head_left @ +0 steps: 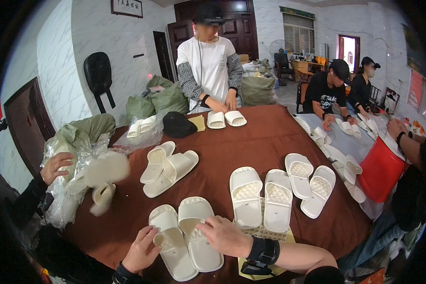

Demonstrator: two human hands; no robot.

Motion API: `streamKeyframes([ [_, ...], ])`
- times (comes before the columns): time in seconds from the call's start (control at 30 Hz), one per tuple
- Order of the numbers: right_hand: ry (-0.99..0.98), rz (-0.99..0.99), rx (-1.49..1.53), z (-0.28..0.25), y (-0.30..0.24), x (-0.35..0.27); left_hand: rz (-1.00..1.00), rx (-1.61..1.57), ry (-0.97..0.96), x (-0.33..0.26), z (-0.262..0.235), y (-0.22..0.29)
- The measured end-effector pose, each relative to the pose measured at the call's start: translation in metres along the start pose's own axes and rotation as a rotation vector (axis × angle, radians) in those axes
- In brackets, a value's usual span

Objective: Apply size labels to the inside of white sandals.

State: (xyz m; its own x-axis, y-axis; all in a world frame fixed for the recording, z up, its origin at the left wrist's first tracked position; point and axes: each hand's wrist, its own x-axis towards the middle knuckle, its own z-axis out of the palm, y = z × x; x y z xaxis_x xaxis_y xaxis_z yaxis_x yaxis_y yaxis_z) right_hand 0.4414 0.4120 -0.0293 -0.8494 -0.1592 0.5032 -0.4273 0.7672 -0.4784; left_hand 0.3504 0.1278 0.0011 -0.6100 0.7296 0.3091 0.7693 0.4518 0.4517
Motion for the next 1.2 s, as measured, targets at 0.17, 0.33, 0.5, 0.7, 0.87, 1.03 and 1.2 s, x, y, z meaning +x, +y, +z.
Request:
streamKeyframes([
  [0.17,-0.015,-0.017,-0.167,-0.001,0.003,0.000,-0.003,0.023,-0.056,0.006,0.004,0.004],
  [0.33,-0.025,-0.029,-0.134,-0.005,-0.004,0.001,-0.007,0.031,-0.060,0.001,0.002,0.002],
  [0.5,-0.016,-0.076,-0.071,-0.015,-0.013,0.007,-0.079,-0.011,-0.038,-0.010,0.001,0.001],
  [0.7,0.058,-0.110,0.015,-0.034,-0.025,0.013,-0.047,0.075,0.008,-0.021,-0.009,0.015],
  [0.87,0.022,-0.072,0.026,-0.040,-0.035,0.014,0.243,0.100,0.167,-0.032,0.003,0.040],
  [1.03,0.007,-0.029,0.069,-0.040,-0.047,0.011,0.466,-0.044,-0.043,-0.022,0.024,0.099],
  [1.2,0.015,-0.029,0.067,-0.045,-0.053,0.008,0.603,-0.084,-0.154,0.000,0.061,0.118],
])
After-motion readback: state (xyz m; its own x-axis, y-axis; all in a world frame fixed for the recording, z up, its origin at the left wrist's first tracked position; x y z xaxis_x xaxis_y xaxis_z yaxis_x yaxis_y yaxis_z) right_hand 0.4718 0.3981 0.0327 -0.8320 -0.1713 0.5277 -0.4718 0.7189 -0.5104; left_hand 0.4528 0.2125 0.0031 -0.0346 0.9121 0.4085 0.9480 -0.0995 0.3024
